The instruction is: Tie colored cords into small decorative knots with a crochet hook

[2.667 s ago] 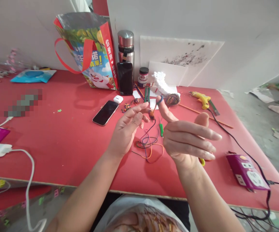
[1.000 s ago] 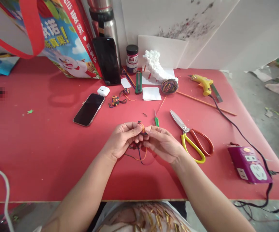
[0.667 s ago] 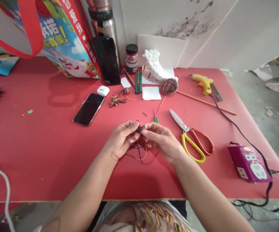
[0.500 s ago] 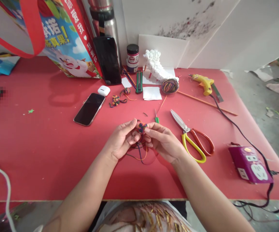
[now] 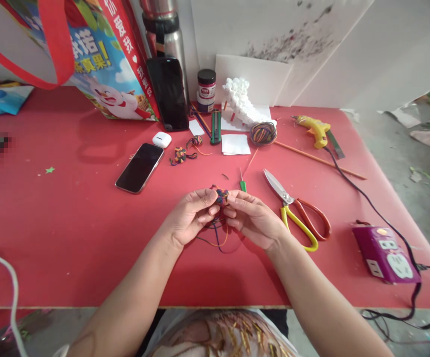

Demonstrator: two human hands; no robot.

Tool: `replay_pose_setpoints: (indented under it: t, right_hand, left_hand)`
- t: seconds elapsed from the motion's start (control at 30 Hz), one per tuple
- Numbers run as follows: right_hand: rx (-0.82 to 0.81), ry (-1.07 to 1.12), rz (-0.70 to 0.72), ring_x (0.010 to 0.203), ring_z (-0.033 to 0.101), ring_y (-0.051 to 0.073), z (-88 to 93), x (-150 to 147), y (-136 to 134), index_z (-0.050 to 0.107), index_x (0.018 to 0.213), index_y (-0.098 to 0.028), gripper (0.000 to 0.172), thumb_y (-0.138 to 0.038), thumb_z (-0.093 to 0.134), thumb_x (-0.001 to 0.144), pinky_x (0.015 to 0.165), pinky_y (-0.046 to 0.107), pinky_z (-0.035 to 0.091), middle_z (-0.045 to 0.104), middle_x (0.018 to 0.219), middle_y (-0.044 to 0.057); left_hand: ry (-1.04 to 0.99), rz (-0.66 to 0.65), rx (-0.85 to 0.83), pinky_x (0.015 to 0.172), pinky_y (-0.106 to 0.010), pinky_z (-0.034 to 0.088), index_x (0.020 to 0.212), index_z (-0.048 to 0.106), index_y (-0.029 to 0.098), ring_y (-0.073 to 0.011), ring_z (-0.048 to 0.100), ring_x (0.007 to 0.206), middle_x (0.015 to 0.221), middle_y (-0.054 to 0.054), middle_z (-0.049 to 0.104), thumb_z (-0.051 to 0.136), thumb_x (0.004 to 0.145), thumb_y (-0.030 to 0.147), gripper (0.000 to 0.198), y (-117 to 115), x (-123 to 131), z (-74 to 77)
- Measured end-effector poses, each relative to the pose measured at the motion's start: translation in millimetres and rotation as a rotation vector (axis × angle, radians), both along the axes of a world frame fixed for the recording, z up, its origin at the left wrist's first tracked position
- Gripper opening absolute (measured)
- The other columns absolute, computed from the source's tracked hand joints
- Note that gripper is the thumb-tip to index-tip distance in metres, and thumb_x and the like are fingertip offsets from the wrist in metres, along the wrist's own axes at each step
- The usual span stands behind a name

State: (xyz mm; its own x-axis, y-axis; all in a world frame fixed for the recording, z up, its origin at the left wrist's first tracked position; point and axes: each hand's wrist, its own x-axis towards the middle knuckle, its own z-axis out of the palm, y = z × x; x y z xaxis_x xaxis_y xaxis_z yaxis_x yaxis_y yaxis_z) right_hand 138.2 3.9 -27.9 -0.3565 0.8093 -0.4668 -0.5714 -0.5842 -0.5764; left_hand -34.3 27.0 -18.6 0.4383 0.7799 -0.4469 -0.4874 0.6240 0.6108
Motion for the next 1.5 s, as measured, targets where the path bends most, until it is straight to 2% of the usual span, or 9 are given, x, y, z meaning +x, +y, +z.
replay_pose_setpoints:
  t: [0.23,0.53,0.73,0.83,0.93,1.03,1.17,1.33,1.5]
  right_hand:
    - [-0.001,-0.030,-0.025,0.059,0.042,0.008,0.3,-2.2,-1.3,0.074,0.080,-0.017,0.036,-0.036,0.101,0.066,0.052,0.020,0.038,0.057,0.067,-0.003]
    - [0.051,-0.116,-0.041,0.056,0.044,0.009,2.3,-4.6,-0.6,0.074,0.073,-0.019,0.035,-0.038,0.102,0.063,0.051,0.022,0.038,0.056,0.060,-0.004]
    - [0.036,-0.084,-0.022,0.057,0.043,0.008,2.1,-5.5,0.1,0.074,0.074,-0.018,0.035,-0.038,0.101,0.063,0.052,0.020,0.037,0.058,0.062,-0.003]
    - [0.057,-0.068,-0.066,0.058,0.042,0.008,3.1,-4.6,0.5,0.072,0.076,-0.019,0.035,-0.037,0.100,0.064,0.052,0.021,0.036,0.056,0.065,-0.004]
    - [0.247,-0.310,-0.200,0.058,0.045,0.011,4.2,-1.5,-0.4,0.072,0.082,-0.023,0.023,-0.035,0.090,0.075,0.053,0.025,0.040,0.056,0.066,-0.004]
    - [0.658,-0.862,-0.284,0.069,0.058,0.016,2.4,3.5,-2.6,0.075,0.090,-0.025,0.003,-0.026,0.076,0.088,0.065,0.032,0.048,0.069,0.082,0.002]
    - [1.057,-1.263,-0.109,0.083,0.066,0.022,-4.6,7.3,-5.9,0.078,0.102,-0.024,0.017,-0.020,0.062,0.098,0.075,0.037,0.054,0.070,0.097,0.009]
    - [1.108,-1.253,0.026,0.097,0.072,0.024,-7.5,6.3,-8.4,0.074,0.119,-0.025,0.026,-0.020,0.058,0.101,0.084,0.038,0.058,0.073,0.111,0.012]
    - [0.986,-1.246,-0.029,0.079,0.069,0.020,-5.8,6.6,-8.4,0.074,0.115,-0.024,0.021,-0.020,0.061,0.099,0.073,0.033,0.054,0.074,0.101,0.008]
  left_hand:
    - [0.050,0.032,0.026,0.038,-0.011,0.030,0.073,0.077,0.008,-0.0029,0.044,0.051,0.059,-0.001,0.059,0.103,0.059,0.044,0.047,-1.3,1.9,-2.6]
    - [0.019,0.001,0.017,0.039,-0.011,0.026,0.070,0.076,0.009,-0.0021,0.038,0.051,0.058,0.001,0.053,0.102,0.062,0.036,0.038,-2.9,2.2,-4.4]
    - [-0.012,0.020,0.027,0.040,-0.011,0.031,0.074,0.077,0.008,-0.0042,0.045,0.056,0.063,0.000,0.055,0.103,0.061,0.041,0.043,-3.3,3.6,-7.7]
    - [0.005,0.098,0.026,0.039,-0.013,0.033,0.079,0.078,0.009,-0.0056,0.051,0.056,0.067,-0.002,0.062,0.100,0.067,0.043,0.042,-2.2,3.4,-8.1]
    - [0.053,0.180,0.001,0.048,-0.014,0.047,0.087,0.080,0.010,-0.0086,0.064,0.063,0.078,-0.005,0.071,0.095,0.076,0.042,0.037,-1.4,2.1,-6.3]
    - [0.068,0.158,-0.027,0.073,-0.025,0.063,0.097,0.080,0.009,-0.0180,0.076,0.084,0.097,-0.012,0.079,0.089,0.084,0.041,0.036,-2.9,2.3,-3.0]
    - [0.022,0.117,-0.034,0.084,-0.027,0.063,0.106,0.078,0.012,-0.0158,0.075,0.087,0.098,-0.008,0.078,0.086,0.087,0.027,0.025,-5.9,5.3,-2.8]
    - [0.062,0.163,-0.015,0.082,-0.023,0.060,0.108,0.078,0.013,-0.0131,0.075,0.088,0.099,-0.005,0.079,0.078,0.085,0.005,0.024,-5.2,5.1,-7.2]
    - [0.097,0.187,0.067,0.091,-0.029,0.061,0.110,0.076,0.013,-0.0182,0.077,0.100,0.106,-0.010,0.081,0.072,0.088,0.005,0.024,-5.1,5.3,-5.7]
